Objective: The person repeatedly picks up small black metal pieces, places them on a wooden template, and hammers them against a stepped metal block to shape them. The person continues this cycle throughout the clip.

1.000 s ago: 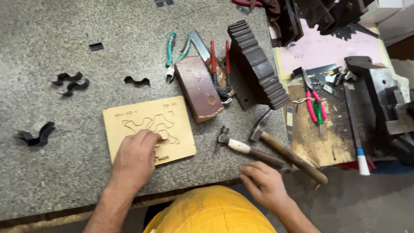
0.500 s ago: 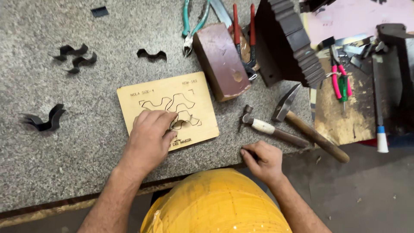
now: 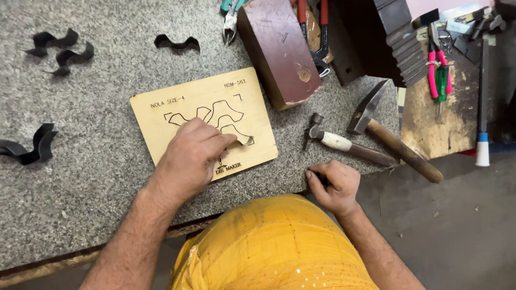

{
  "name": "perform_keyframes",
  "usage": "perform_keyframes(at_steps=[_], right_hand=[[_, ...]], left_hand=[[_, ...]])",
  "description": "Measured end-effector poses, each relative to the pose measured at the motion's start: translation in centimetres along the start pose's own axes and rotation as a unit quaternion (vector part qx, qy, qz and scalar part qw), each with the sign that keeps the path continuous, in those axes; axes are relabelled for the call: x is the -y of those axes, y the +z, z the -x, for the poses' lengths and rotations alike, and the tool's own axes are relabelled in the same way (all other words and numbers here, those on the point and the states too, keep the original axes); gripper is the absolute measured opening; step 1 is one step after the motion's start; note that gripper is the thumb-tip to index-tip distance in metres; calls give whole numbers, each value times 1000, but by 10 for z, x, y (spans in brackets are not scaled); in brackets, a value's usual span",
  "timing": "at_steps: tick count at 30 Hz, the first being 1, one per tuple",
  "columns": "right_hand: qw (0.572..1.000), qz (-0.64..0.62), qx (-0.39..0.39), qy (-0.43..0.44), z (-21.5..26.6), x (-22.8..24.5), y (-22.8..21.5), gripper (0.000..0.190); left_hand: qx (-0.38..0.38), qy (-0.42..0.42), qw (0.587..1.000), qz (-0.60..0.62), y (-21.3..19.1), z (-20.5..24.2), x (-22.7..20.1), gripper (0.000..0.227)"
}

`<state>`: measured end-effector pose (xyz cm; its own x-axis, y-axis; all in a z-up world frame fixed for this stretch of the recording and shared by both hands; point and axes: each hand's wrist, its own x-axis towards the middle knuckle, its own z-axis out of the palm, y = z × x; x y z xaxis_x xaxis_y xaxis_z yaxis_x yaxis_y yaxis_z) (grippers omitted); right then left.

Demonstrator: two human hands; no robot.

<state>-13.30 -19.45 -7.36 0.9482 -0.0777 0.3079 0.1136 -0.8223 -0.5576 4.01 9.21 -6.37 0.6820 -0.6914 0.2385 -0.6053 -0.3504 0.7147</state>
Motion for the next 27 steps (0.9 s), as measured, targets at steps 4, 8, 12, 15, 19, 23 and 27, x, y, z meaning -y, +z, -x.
perform_keyframes(at_steps=[4,8,12,15,19,23,27], right_hand=[[1000,10,2,5,-1,-1,1,11],[1000,13,5,0,0,-1,1,11],[1000,12,7,-1,0,-2,1,11],[1000,11,6,0,1,-2,1,11],[1000,13,5,0,1,-2,3,11],[1000,15,9,-4,2,-4,1,11],[1000,13,8,-7,1,-4,3,11]], left_hand=[[4,24,1000,7,-2,-5,5,29],[25,28,999,11,-5,-7,7,32],[24,25,999,-1,-4,-7,7,31],[5,30,999,12,-3,-6,5,32],[-5,31,999,11,-4,-4,4,30],[4,30,999,15,-2,-5,4,31],[-1,32,999,7,0,-3,6,30]])
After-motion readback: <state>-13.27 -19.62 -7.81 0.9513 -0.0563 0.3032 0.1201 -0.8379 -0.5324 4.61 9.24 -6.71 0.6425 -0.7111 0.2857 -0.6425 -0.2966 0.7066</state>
